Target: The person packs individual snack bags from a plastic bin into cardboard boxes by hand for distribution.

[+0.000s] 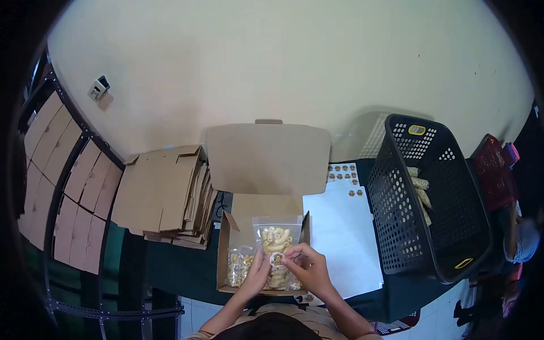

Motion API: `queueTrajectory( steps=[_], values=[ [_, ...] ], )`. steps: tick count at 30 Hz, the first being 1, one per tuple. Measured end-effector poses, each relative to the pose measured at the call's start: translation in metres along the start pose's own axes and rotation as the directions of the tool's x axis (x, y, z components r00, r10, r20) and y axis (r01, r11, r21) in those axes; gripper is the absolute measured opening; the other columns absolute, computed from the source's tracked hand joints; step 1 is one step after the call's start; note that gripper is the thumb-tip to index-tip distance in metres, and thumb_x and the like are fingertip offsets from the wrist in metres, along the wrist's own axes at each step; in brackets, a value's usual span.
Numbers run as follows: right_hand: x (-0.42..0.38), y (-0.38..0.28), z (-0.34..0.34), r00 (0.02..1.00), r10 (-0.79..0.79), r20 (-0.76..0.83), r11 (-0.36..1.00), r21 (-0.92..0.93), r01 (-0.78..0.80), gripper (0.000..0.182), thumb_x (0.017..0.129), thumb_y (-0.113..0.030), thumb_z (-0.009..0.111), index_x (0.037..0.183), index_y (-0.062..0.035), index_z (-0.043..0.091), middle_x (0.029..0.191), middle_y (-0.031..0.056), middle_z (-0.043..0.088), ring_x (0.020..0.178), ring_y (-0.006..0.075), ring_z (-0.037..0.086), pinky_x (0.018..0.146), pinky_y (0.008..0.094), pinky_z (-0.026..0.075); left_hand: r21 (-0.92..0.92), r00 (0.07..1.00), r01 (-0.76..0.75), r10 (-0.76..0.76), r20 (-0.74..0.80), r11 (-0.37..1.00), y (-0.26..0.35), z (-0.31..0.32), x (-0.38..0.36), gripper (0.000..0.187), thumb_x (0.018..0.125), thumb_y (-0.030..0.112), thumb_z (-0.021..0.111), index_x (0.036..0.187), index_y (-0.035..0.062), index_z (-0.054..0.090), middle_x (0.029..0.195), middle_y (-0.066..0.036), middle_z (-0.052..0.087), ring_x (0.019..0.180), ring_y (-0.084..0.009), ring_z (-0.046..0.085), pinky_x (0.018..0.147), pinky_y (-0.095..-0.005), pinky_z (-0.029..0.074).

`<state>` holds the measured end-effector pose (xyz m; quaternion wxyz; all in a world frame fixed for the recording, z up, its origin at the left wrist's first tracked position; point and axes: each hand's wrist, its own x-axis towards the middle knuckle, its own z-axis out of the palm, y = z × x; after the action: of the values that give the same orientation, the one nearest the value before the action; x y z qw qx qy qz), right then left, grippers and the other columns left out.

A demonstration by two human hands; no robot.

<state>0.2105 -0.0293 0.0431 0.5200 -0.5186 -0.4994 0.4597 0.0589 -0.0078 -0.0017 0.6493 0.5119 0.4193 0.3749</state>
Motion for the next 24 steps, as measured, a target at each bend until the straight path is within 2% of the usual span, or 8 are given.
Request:
queueTrajectory(
  steps=[3,5,8,10,15,17,21,24],
  values=[
    [-0.003,0.000,0.011,1.000,0.001,-0.007,1.000,-0.021,-0.001,0.015,0.073,-0.001,0.066,0.084,-0.0005,0.055,0.078,0.0025,0.056,0.075,0.0072,0.052,0.068,0.0199,0.040,-0.042,0.997,0.074,-0.074,-0.002,0.996,0.012,-0.007,-0.007,0.047,0.095,0.027,0.033,0.131,-0.0012,0.022,0.119,-0.014,0.042,0.108,-0.0153,0.040,0.091,-0.0255,0.033],
    [-0.004,0.001,0.017,0.999,-0.051,-0.018,0.998,-0.045,0.050,0.016,0.073,-0.001,0.066,0.084,-0.0007,0.054,0.078,0.0025,0.056,0.075,0.0070,0.052,0.068,0.0201,0.040,-0.035,0.998,0.044,-0.043,0.037,0.998,0.019,-0.013,-0.010,0.048,0.095,0.028,0.030,0.133,-0.0005,0.019,0.123,-0.015,0.039,0.112,-0.0169,0.038,0.094,-0.0270,0.030],
    [-0.005,0.001,0.020,0.999,-0.031,-0.017,0.998,-0.054,0.030,0.019,0.072,-0.001,0.067,0.084,-0.0008,0.053,0.078,0.0026,0.056,0.073,0.0069,0.052,0.068,0.0202,0.041,-0.013,0.998,0.018,-0.017,0.064,1.000,0.018,-0.018,-0.012,0.049,0.095,0.027,0.029,0.134,0.0001,0.016,0.128,-0.016,0.035,0.117,-0.0194,0.034,0.097,-0.0288,0.026],
    [-0.005,0.001,0.023,0.999,-0.023,-0.030,0.999,-0.037,0.022,0.019,0.072,-0.001,0.067,0.085,-0.0009,0.053,0.078,0.0026,0.056,0.073,0.0069,0.052,0.068,0.0202,0.041,-0.009,0.991,-0.096,0.096,0.097,0.995,0.010,-0.020,-0.010,0.051,0.095,0.026,0.030,0.136,0.0004,0.013,0.132,-0.016,0.030,0.121,-0.0213,0.029,0.100,-0.0305,0.022],
    [-0.005,0.002,0.024,0.997,-0.055,-0.061,0.998,-0.029,0.053,0.022,0.071,-0.001,0.068,0.085,-0.0012,0.052,0.077,0.0025,0.057,0.072,0.0066,0.053,0.067,0.0199,0.041,0.093,0.988,-0.117,0.107,0.108,0.989,0.008,-0.020,-0.008,0.054,0.095,0.032,0.028,0.135,-0.0001,0.012,0.132,-0.016,0.028,0.121,-0.0210,0.028,0.099,-0.0307,0.023],
    [-0.006,0.001,0.022,0.996,-0.053,-0.071,0.997,-0.057,0.049,0.022,0.071,-0.002,0.068,0.085,-0.0011,0.052,0.077,0.0023,0.057,0.072,0.0064,0.053,0.067,0.0199,0.041,0.051,0.993,-0.064,0.058,0.103,0.997,0.015,-0.017,-0.009,0.053,0.094,0.022,0.034,0.135,-0.0018,0.011,0.133,-0.017,0.028,0.123,-0.0220,0.027,0.102,-0.0314,0.020],
    [-0.006,-0.002,0.020,0.995,-0.052,-0.080,0.995,-0.093,0.045,0.023,0.070,-0.003,0.069,0.086,-0.0012,0.052,0.077,0.0020,0.057,0.072,0.0059,0.053,0.068,0.0197,0.041,-0.010,0.986,-0.110,0.111,0.125,0.994,0.015,-0.011,-0.007,0.053,0.093,0.019,0.038,0.134,-0.0019,0.011,0.132,-0.017,0.029,0.123,-0.0219,0.027,0.102,-0.0315,0.020],
    [-0.004,-0.003,0.019,0.996,-0.055,-0.072,0.994,-0.098,0.048,0.024,0.070,-0.004,0.069,0.086,-0.0012,0.051,0.076,0.0018,0.057,0.072,0.0061,0.053,0.068,0.0197,0.041,-0.132,0.984,-0.113,0.129,0.122,0.985,0.008,-0.010,-0.004,0.053,0.092,0.017,0.040,0.134,-0.0022,0.014,0.131,-0.017,0.030,0.122,-0.0212,0.028,0.101,-0.0313,0.021]
  ],
)
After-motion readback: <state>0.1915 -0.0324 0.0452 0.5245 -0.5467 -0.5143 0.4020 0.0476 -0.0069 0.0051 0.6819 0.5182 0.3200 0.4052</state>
